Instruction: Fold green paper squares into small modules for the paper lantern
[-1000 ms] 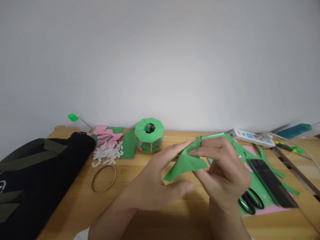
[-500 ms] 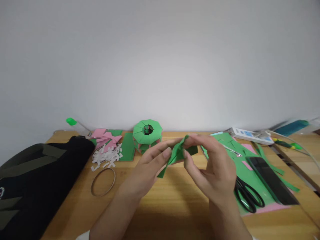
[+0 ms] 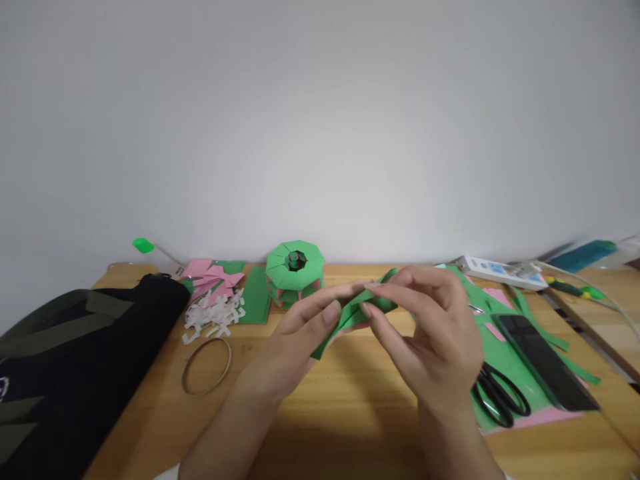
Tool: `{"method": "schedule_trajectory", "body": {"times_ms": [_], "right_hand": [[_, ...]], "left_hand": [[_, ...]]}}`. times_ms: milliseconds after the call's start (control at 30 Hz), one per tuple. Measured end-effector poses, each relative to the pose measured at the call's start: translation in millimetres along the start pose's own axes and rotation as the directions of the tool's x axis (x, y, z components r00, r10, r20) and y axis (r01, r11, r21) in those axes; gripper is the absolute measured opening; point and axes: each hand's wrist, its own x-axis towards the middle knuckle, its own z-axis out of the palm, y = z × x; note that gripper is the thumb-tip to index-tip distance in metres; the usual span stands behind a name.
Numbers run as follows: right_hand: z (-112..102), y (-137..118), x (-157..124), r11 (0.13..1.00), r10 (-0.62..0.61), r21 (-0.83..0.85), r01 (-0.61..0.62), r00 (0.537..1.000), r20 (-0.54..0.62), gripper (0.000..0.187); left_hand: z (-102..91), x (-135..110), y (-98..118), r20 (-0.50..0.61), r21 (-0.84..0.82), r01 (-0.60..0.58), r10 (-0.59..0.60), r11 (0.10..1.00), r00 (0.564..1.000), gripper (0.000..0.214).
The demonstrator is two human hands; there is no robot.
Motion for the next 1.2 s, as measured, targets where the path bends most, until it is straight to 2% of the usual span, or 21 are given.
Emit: {"method": "schedule_trajectory", "body": {"times_ms": [100,300,467,667,867,1033,1200], "right_hand": [[-1,0,-2,0.999,0.0,0.032,0.0,1.0,-0.007,0.027],[-2,2,-3,0.994,-0.019,0.107,0.016,1.0,0.02,0.022],[-3,1,-3,0.995,-0.014,0.1,0.012,1.0,0.02,0.019],[-4,0,-5,0.997,-0.013,0.079,0.01,0.999,0.038,0.023],[-1,-1,-3,0.999,-0.033,0.012,0.032,0.997,0.076,0.018],[0,-1,-3,1.0,-0.023,-0.002,0.023,0.998,0.062,0.024],[-2,0,-2,0.999,-0.02,0.027,0.018,0.998,0.067,0.024]], "left_hand": [[-5.4,-2,-6,0.082,0.009,0.017,-0.018,1.0,0.996,0.025],[-13.3,-7,-11,0.122,0.003,0.1,-0.099,0.995,0.988,0.034],[-9.0,-7,-6,0.201,-0.1,0.066,-0.045,0.993,0.978,0.032],[-9.0,-7,-8,0.204,-0.011,-0.042,0.044,0.999,0.978,0.03],[-8.7,-3,-13,0.116,0.03,-0.069,0.065,0.997,0.991,0.024],[-8.3,-3,-12,0.119,0.002,-0.081,0.08,0.997,0.99,0.024],[-9.6,-4,-10,0.083,0.048,-0.044,0.04,0.998,0.996,0.024]]}}
